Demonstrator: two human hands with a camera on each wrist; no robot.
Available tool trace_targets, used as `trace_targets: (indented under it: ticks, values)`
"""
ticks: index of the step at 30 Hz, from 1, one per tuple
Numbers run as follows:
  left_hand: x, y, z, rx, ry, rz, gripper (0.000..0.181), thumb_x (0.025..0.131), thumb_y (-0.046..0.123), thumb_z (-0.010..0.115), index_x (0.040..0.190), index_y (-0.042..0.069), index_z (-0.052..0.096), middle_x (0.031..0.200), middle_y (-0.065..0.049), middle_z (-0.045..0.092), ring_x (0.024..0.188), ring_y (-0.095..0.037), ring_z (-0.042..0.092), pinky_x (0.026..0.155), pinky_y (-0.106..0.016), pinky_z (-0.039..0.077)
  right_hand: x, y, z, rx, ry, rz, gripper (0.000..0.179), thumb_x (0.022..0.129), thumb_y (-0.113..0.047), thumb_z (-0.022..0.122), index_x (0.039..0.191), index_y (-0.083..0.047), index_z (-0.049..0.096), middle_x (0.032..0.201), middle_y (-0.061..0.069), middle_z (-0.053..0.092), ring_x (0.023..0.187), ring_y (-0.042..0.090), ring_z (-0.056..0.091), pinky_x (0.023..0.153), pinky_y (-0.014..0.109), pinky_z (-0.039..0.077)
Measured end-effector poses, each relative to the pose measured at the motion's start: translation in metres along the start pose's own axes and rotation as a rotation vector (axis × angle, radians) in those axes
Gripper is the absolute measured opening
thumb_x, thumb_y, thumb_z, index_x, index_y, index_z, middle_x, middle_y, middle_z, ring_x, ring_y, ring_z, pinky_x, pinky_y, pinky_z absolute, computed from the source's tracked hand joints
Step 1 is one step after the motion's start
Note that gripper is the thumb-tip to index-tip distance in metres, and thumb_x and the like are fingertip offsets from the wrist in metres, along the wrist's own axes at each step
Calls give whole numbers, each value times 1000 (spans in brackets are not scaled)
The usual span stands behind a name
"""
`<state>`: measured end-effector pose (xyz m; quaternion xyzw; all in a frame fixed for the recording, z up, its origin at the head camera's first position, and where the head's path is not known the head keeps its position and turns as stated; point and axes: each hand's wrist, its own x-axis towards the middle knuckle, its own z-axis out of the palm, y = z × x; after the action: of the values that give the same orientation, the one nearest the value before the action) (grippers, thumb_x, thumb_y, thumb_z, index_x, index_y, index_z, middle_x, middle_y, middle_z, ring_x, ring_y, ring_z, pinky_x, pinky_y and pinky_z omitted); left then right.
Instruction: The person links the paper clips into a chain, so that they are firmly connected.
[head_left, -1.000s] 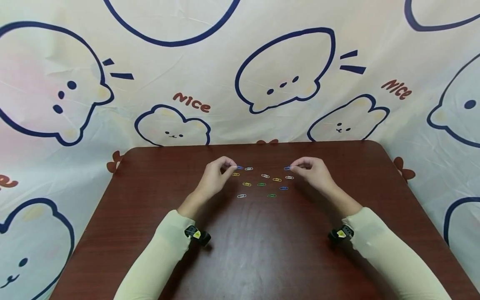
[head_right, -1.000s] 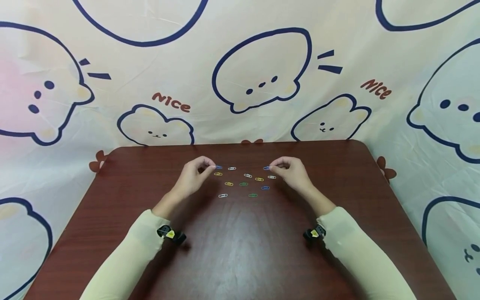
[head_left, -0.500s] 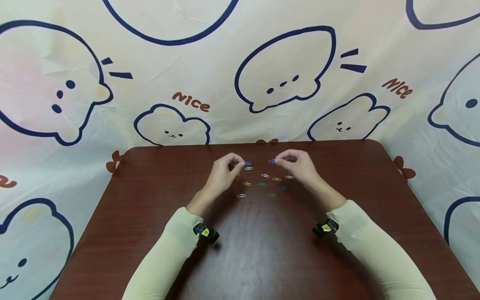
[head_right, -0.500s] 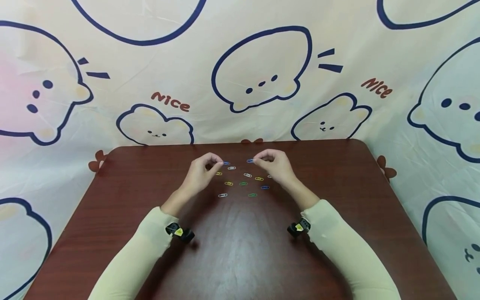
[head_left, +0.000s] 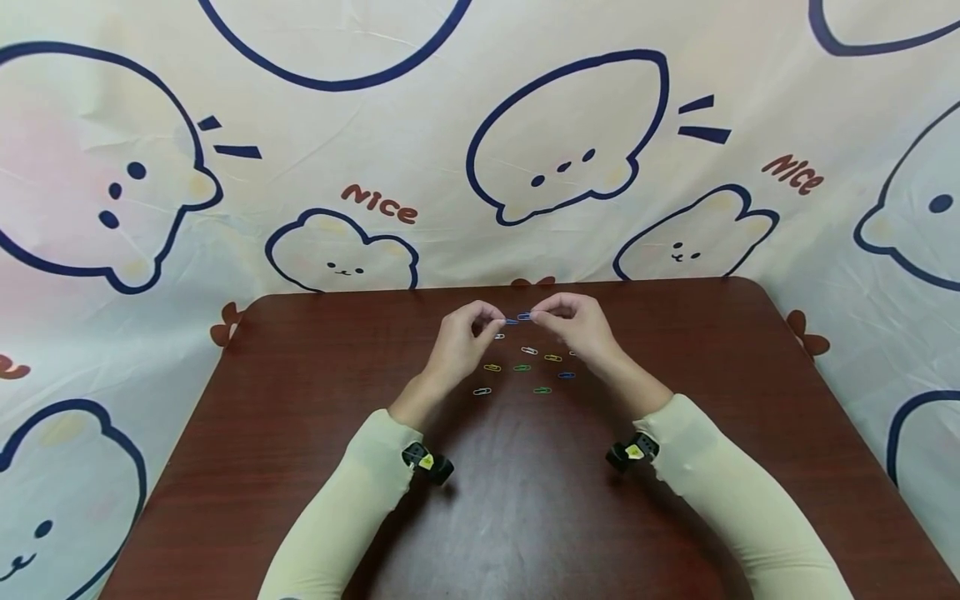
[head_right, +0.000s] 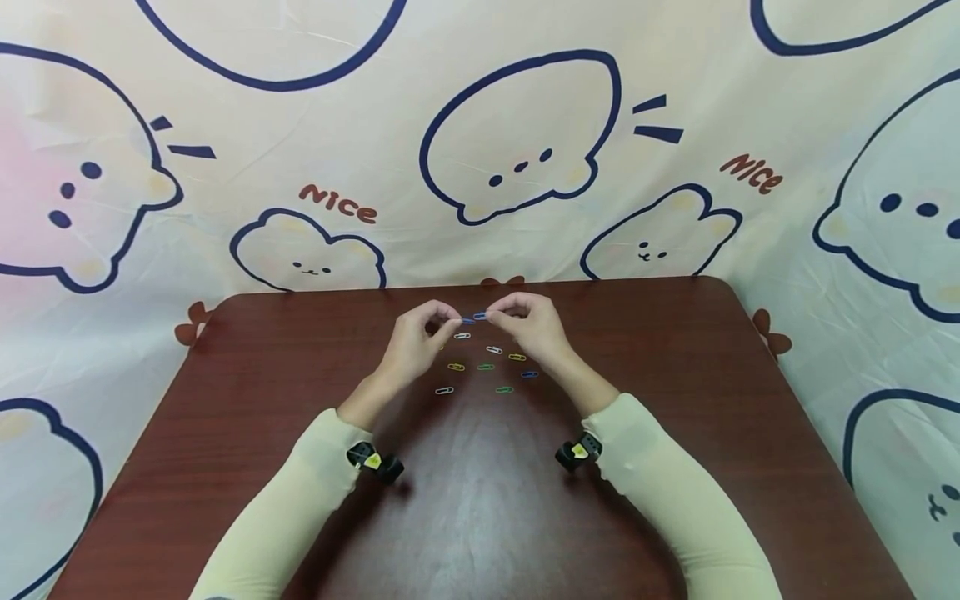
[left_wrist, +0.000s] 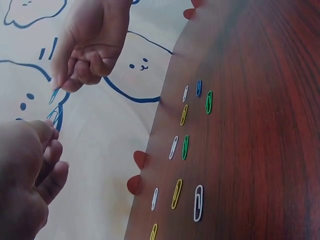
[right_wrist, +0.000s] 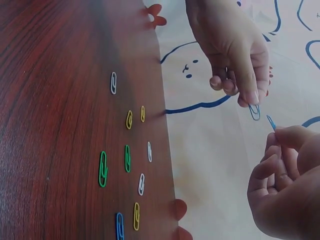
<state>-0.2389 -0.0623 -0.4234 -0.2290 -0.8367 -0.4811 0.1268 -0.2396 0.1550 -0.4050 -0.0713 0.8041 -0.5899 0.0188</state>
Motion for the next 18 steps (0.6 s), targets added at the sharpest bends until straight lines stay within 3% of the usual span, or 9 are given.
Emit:
trace_targets:
  ticks: [12, 18]
  values:
    - [2, 3, 5, -9, -8, 14, 7, 98, 9, 69, 98, 3, 69, 83, -5, 67, 73, -16, 60, 64, -27, 47, 0, -4, 8, -19, -4, -44, 16, 96, -21, 74, 99, -6, 76, 93, 11, 72, 73, 21, 57, 64, 31, 52]
    - [1, 3, 5, 8, -17, 16, 6, 99, 9, 68, 99, 3, 68, 84, -6, 65, 74, -17, 58, 65, -27, 47, 0, -4, 8, -33, 8, -16, 14, 95, -21, 74, 97, -7, 76, 95, 7, 73, 86, 31, 62, 65, 29, 51]
